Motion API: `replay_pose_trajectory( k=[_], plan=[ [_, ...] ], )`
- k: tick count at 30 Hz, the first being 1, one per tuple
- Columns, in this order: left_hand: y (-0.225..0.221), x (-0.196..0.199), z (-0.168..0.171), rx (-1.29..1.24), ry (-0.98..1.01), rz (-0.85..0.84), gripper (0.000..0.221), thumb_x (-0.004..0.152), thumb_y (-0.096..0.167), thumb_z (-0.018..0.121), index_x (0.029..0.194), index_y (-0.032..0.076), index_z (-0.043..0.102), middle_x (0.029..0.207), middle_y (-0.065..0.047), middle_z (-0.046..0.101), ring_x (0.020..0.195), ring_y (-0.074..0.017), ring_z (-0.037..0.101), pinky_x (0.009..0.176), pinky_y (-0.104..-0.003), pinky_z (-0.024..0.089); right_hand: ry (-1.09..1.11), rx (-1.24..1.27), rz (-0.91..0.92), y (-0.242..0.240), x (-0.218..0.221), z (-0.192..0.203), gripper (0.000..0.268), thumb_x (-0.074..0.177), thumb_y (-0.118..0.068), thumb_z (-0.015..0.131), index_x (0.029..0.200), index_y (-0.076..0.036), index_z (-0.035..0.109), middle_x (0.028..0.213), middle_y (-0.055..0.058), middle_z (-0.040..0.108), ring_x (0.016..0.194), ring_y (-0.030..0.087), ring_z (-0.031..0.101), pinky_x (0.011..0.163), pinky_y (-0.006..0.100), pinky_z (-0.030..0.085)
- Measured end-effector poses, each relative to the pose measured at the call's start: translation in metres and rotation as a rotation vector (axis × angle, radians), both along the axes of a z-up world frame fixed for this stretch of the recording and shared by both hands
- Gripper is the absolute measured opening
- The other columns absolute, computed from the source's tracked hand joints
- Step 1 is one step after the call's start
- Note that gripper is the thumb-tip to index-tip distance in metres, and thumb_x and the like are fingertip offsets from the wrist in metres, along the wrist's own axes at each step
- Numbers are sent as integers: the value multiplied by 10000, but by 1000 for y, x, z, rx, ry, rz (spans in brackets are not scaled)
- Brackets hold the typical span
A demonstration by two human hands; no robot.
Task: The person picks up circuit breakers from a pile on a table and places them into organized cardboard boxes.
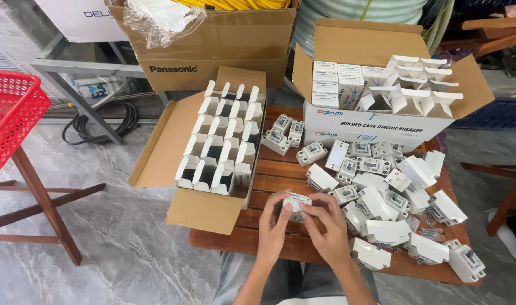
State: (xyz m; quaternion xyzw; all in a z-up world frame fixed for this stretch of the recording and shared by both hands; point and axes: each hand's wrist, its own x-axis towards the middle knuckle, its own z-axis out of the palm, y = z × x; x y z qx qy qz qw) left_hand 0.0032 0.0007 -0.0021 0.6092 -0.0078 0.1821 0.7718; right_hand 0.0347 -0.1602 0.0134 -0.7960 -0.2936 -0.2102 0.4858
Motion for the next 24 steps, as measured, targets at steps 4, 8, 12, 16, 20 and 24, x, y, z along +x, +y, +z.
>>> replay_pose_trajectory(
  k=[4, 8, 12, 16, 20, 24],
  plan=[
    [1, -1, -1, 2, -22, -18, 273, 1164, 272, 618, 1393, 145, 694, 1510, -128, 708, 1441, -264, 652, 1198, -393, 527, 51, -3, 20, -1, 1, -4, 147, 1083, -120, 731, 1217, -95, 785, 1365, 143, 639, 1292, 294, 684, 1077, 417, 600],
    [2, 3, -7, 66, -16, -14, 408, 1146, 345, 651, 1487, 131, 717, 1498, -109, 692, 1429, -257, 648, 1205, -392, 524, 109, 28, -18, 0, 4, 1, 161, 1094, -153, 714, 1189, -82, 823, 1324, 113, 703, 1270, 261, 712, 1091, 387, 587],
    [1, 3, -6, 124, -38, 22, 330, 1139, 226, 673, 1442, 122, 750, 1418, -95, 712, 1375, -251, 663, 1157, -384, 548, 56, -73, 2, -3, 3, -2, 277, 1121, -87, 656, 1340, -154, 812, 1361, 153, 641, 1246, 279, 713, 928, 342, 687],
    [4, 0, -11, 86, -47, -24, 324, 1142, 208, 681, 1451, 139, 747, 1427, -83, 672, 1383, -230, 638, 1138, -367, 545, 51, -63, 27, -4, 1, -5, 294, 1116, -59, 657, 1343, -164, 812, 1391, 145, 636, 1249, 268, 692, 859, 316, 649],
    [4, -1, -9, 1, -43, -83, 328, 1117, 184, 688, 1431, 134, 770, 1468, -83, 679, 1469, -233, 596, 1220, -393, 491, 19, -45, 58, -5, 1, -6, 266, 1138, -96, 638, 1345, -127, 801, 1396, 161, 633, 1288, 300, 685, 969, 368, 627],
    [5, 1, -1, -15, -74, -91, 301, 1082, 131, 611, 1321, 137, 794, 1436, -103, 698, 1413, -264, 646, 1206, -430, 514, 23, -19, 58, -4, 0, -5, 260, 1147, -114, 627, 1331, -126, 810, 1418, 154, 656, 1316, 314, 682, 1091, 416, 582]
  ],
)
